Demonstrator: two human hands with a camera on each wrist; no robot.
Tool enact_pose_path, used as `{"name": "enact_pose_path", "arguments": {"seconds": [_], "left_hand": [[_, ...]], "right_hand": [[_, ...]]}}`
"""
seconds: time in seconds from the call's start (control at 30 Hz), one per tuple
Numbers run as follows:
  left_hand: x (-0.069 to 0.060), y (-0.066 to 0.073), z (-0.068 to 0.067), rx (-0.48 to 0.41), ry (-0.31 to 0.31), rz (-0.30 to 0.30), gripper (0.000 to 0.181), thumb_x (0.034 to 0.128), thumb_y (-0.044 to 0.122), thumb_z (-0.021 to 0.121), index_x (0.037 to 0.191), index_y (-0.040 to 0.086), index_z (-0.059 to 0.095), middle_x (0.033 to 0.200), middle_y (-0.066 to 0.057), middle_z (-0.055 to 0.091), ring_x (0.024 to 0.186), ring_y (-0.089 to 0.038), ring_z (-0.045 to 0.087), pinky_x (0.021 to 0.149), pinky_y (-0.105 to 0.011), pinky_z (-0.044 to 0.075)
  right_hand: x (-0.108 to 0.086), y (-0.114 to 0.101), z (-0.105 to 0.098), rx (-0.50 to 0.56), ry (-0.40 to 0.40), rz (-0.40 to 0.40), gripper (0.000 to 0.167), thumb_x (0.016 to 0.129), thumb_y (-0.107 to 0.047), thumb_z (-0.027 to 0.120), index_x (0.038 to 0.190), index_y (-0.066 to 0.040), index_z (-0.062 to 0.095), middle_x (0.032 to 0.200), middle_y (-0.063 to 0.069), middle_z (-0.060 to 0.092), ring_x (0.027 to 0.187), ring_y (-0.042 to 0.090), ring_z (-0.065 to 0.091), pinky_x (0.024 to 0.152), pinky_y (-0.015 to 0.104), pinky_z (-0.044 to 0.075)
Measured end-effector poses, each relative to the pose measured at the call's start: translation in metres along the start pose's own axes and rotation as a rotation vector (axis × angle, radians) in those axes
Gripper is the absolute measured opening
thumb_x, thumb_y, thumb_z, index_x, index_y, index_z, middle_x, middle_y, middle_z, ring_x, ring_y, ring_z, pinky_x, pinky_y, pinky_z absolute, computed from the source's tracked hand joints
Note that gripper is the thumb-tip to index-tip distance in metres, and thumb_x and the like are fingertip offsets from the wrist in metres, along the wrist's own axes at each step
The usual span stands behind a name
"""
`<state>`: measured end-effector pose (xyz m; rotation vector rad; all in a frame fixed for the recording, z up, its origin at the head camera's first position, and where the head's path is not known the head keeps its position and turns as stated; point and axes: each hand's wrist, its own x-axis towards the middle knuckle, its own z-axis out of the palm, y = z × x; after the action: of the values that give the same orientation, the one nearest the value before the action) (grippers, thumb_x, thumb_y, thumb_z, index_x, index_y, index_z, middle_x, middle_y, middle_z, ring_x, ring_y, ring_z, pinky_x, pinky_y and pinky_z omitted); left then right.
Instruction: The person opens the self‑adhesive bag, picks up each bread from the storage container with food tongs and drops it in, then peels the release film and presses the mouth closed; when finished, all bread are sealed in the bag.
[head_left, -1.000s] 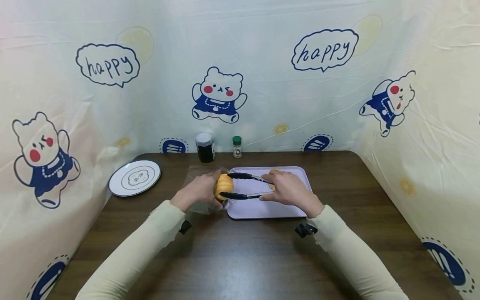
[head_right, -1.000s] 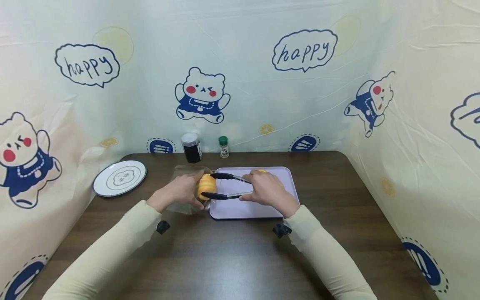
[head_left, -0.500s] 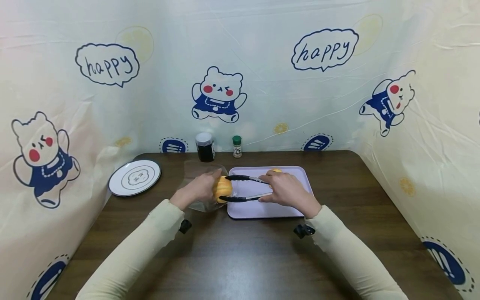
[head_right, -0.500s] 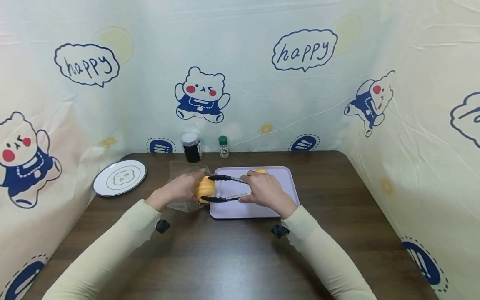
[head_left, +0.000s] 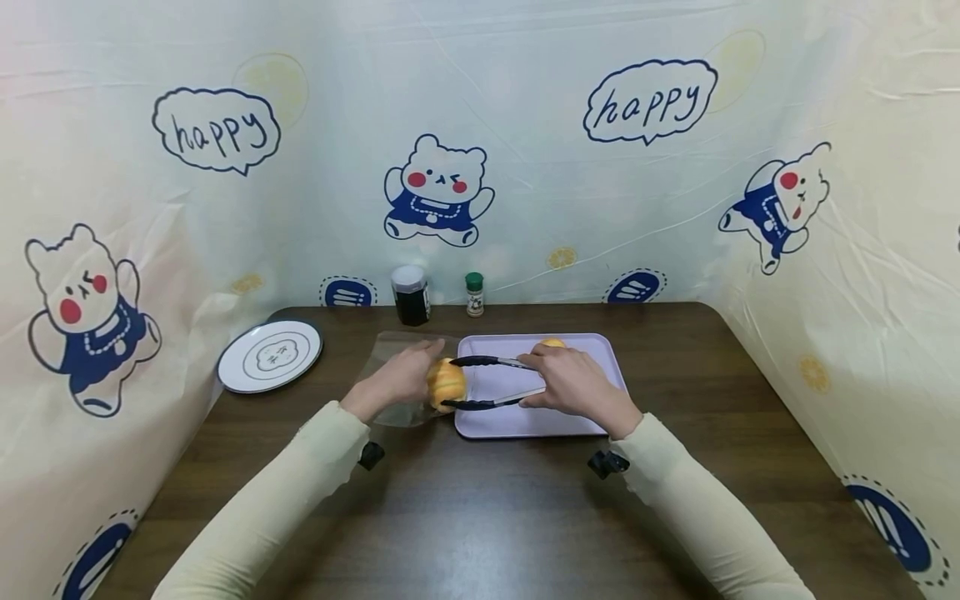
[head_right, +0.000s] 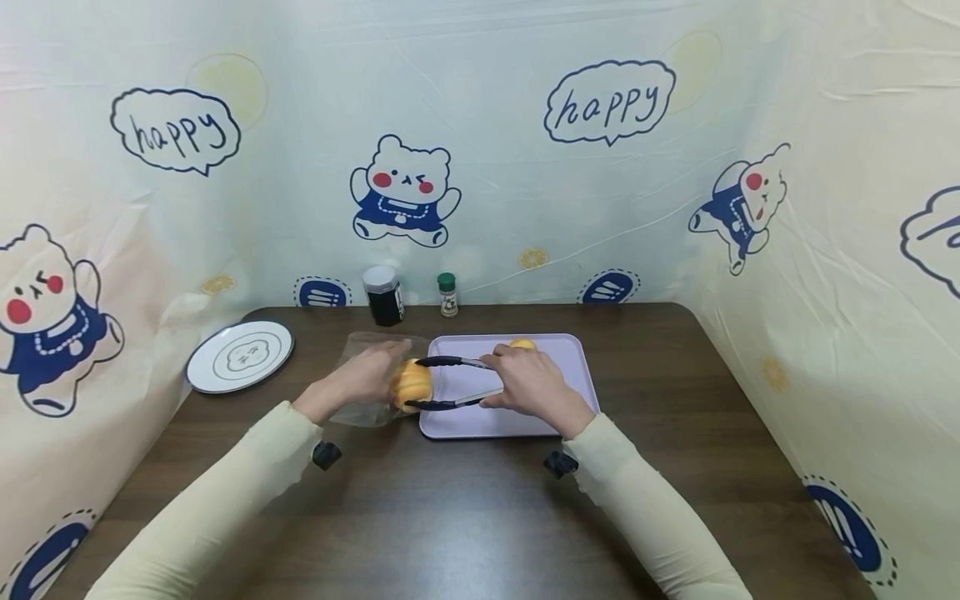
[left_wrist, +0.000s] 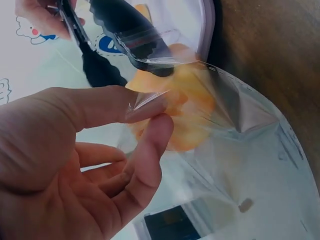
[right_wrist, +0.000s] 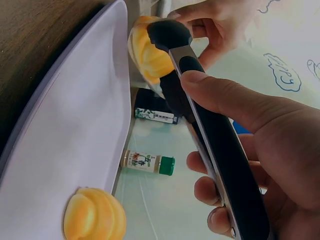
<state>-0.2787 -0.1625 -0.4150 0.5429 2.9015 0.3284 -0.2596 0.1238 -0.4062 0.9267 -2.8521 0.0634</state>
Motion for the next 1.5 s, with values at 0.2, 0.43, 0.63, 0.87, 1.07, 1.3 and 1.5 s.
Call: {"name": "enact_pose_path", "arguments": {"seconds": [0.2, 0.43, 0.63, 0.87, 1.07, 1.3, 1.5], "left_hand": [[-0.0007, 0.0017, 0.0033, -0.037, -0.019, -0.021, 0.099, 0.0767, 0.010, 0.083, 0.157, 0.002, 0.025, 0.161, -0.021, 0.031, 0.141, -0.041, 0.042, 0.114, -0.058, 0.037], [-0.0006, 0.0029, 0.0014, -0.039, -0.040, -0.011, 0.102, 0.0743, 0.013, 0.084, 0.156, -0.002, 0.025, 0.158, -0.024, 0.036, 0.137, -0.042, 0.046, 0.116, -0.051, 0.037], [0.0011, 0.0040, 0.0024, -0.057, -0.009, -0.005, 0.102, 0.0729, 0.015, 0.085, 0.156, 0.004, 0.028, 0.158, -0.021, 0.036, 0.137, -0.042, 0.046, 0.114, -0.054, 0.039], [-0.0017, 0.0028, 0.0027, 0.047, 0.013, -0.029, 0.097, 0.0781, 0.019, 0.083, 0.158, 0.009, 0.028, 0.162, -0.016, 0.033, 0.130, -0.040, 0.054, 0.105, -0.059, 0.046], [-0.0030, -0.0005, 0.0042, 0.076, -0.004, -0.008, 0.100, 0.0772, 0.016, 0.083, 0.159, 0.010, 0.025, 0.164, -0.013, 0.030, 0.109, -0.033, 0.063, 0.089, -0.049, 0.056], [-0.0026, 0.0000, 0.0023, 0.041, -0.005, 0.045, 0.105, 0.0703, 0.010, 0.083, 0.157, 0.002, 0.025, 0.162, -0.019, 0.031, 0.124, -0.038, 0.058, 0.097, -0.050, 0.052], [-0.0016, 0.0023, 0.0035, -0.023, -0.027, 0.038, 0.112, 0.0670, 0.011, 0.086, 0.158, 0.003, 0.021, 0.164, -0.016, 0.027, 0.134, -0.040, 0.050, 0.110, -0.052, 0.044]], "right_hand": [[-0.0004, 0.0004, 0.0021, 0.029, 0.003, 0.011, 0.067, 0.075, -0.054, 0.082, 0.129, -0.017, 0.067, 0.118, 0.004, 0.070, 0.096, 0.022, 0.069, 0.079, 0.043, 0.059], [0.0013, -0.0013, 0.0058, 0.110, -0.062, 0.120, 0.066, 0.077, -0.055, 0.080, 0.129, -0.017, 0.067, 0.117, 0.005, 0.070, 0.093, 0.021, 0.067, 0.082, 0.044, 0.058], [0.0026, -0.0047, 0.0059, 0.123, -0.090, 0.186, 0.067, 0.077, -0.054, 0.080, 0.130, -0.015, 0.066, 0.120, 0.006, 0.069, 0.096, 0.023, 0.066, 0.083, 0.044, 0.057], [0.0007, -0.0077, 0.0048, 0.065, -0.052, 0.139, 0.067, 0.076, -0.055, 0.081, 0.129, -0.016, 0.067, 0.117, 0.005, 0.069, 0.093, 0.021, 0.067, 0.078, 0.043, 0.058], [0.0006, -0.0065, 0.0066, 0.044, -0.006, 0.057, 0.067, 0.076, -0.054, 0.082, 0.131, -0.018, 0.066, 0.118, 0.004, 0.069, 0.100, 0.021, 0.067, 0.078, 0.044, 0.059], [0.0037, -0.0064, 0.0091, 0.081, -0.031, 0.102, 0.068, 0.077, -0.054, 0.081, 0.131, -0.018, 0.066, 0.120, 0.005, 0.069, 0.102, 0.022, 0.067, 0.082, 0.044, 0.059], [0.0055, -0.0086, 0.0102, 0.117, -0.072, 0.183, 0.069, 0.077, -0.057, 0.079, 0.132, -0.017, 0.065, 0.122, 0.006, 0.068, 0.100, 0.023, 0.066, 0.083, 0.044, 0.058]]}}
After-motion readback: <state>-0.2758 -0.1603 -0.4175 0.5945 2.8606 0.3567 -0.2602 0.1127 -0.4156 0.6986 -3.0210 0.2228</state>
